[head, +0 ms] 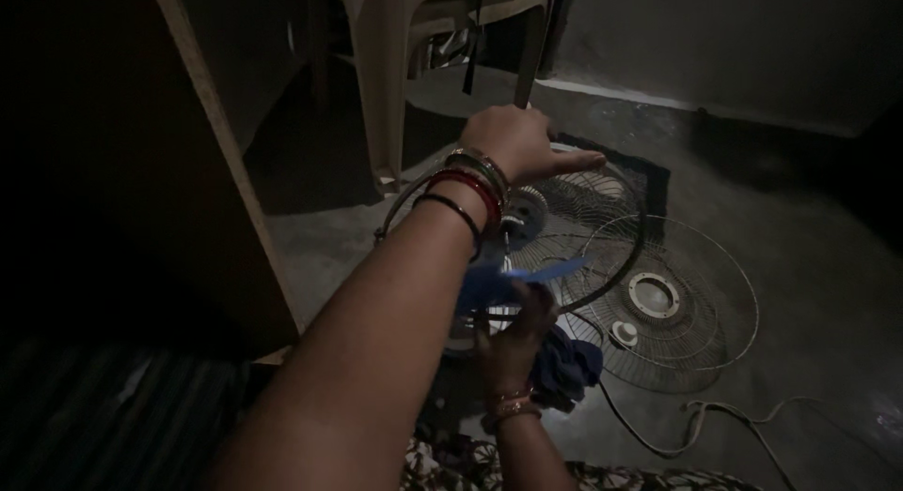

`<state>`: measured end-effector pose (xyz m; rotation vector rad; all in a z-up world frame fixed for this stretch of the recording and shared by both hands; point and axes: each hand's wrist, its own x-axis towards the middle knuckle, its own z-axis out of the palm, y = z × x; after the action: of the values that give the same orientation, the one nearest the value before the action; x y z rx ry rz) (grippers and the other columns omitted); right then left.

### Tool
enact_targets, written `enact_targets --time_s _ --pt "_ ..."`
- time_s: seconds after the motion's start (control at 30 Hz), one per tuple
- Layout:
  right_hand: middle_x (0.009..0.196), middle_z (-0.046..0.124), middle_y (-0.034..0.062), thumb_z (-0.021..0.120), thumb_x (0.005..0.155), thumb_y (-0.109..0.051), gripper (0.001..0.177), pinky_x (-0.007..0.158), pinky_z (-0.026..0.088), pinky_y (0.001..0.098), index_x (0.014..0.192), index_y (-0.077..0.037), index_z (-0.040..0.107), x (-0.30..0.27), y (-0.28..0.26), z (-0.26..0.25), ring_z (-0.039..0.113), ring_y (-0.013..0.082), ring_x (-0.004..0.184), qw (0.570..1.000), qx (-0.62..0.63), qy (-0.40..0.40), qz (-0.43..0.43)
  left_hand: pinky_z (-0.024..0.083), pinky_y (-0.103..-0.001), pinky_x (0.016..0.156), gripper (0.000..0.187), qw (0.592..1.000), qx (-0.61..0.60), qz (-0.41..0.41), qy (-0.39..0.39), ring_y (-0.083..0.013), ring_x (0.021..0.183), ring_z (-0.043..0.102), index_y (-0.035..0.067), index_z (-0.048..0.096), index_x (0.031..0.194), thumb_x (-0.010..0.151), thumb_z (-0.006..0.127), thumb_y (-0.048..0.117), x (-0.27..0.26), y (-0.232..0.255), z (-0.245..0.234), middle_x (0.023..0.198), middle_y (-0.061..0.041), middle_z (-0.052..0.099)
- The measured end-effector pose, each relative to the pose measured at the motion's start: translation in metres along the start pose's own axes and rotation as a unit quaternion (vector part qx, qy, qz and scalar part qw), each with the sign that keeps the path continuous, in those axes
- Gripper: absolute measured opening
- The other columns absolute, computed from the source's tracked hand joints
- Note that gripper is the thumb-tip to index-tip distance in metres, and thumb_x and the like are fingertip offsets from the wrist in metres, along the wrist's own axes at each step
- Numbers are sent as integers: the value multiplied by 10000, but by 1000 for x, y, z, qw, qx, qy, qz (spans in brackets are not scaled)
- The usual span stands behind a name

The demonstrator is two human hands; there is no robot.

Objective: The person assembles a standing electric fan by attaching the blue fan blades to the motor hub, securing them with a central nut, and then fitting the front wire cage over the blades. The person works on the floor in a dimly lit room.

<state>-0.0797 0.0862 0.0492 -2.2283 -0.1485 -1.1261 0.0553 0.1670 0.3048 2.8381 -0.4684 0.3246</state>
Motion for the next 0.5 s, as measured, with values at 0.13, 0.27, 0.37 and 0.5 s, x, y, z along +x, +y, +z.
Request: enact_targets --time_s 0.13,0.27,0.37,0.5 --pt "1433 450 178 816 691 -55 970 1178 277 594 1499 -10 281 -9 5 3 432 385 1374 996 89 14 25 555 -309 468 903 1000 -10 -5 14 -146 575 702 185 792 772 668 397 990 -10 4 3 617 -13 699" --pt "1402 406 163 812 731 -155 925 1070 434 455 1469 5 278 4 4 10 451 316 1284 947 244 55 201 553 -292 443 906 1000 -9 -3 19 -122 549 693 186 794 816 667 397 986 -19 9 3 599 0 698" --pt "1313 435 127 790 813 -182 828 1034 454 416 1433 18 279 7 -2 7 474 261 1197 910 331 67 241 544 -285 458 903 999 -23 -4 31 -120 540 688 181 807 815 675 404 976 -27 14 5 599 5 697" --pt "1223 477 145 747 841 -340 796 919 495 425 1370 25 277 5 -5 8 515 265 1078 895 345 40 280 547 -298 404 887 997 -45 9 65 -119 505 685 185 787 834 652 408 966 -35 21 11 567 -6 680"
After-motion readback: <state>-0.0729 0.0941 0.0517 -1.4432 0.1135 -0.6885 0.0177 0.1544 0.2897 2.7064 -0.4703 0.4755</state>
